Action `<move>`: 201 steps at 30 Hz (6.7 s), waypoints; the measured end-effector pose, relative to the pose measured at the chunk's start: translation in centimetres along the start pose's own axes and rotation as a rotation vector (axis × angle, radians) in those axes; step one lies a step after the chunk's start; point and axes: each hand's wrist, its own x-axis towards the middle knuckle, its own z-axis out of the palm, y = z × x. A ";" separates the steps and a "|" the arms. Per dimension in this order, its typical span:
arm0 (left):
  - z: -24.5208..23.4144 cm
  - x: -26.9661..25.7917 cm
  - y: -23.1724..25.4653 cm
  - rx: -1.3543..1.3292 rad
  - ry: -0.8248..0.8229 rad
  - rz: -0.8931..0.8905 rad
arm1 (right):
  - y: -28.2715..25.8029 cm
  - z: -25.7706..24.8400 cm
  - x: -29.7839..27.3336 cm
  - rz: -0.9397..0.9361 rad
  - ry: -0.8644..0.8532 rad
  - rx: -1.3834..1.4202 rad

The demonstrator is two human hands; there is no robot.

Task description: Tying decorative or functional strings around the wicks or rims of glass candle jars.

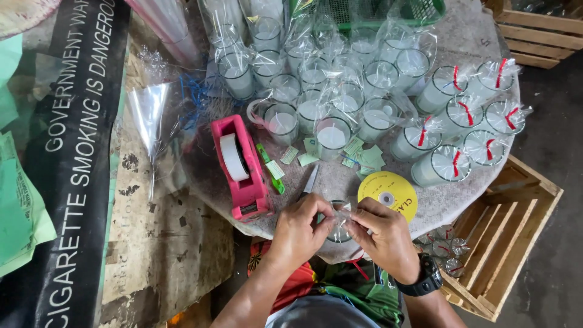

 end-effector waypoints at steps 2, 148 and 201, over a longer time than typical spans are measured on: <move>-0.1 0.0 -0.1 0.004 -0.017 0.002 | 0.0 0.1 -0.1 -0.005 -0.003 -0.033; 1.4 -1.4 1.4 -0.349 0.106 0.013 | -0.7 -0.6 1.2 0.264 0.088 0.173; 0.0 2.4 -0.6 -0.186 0.355 0.068 | -0.1 0.8 1.0 0.142 0.273 0.058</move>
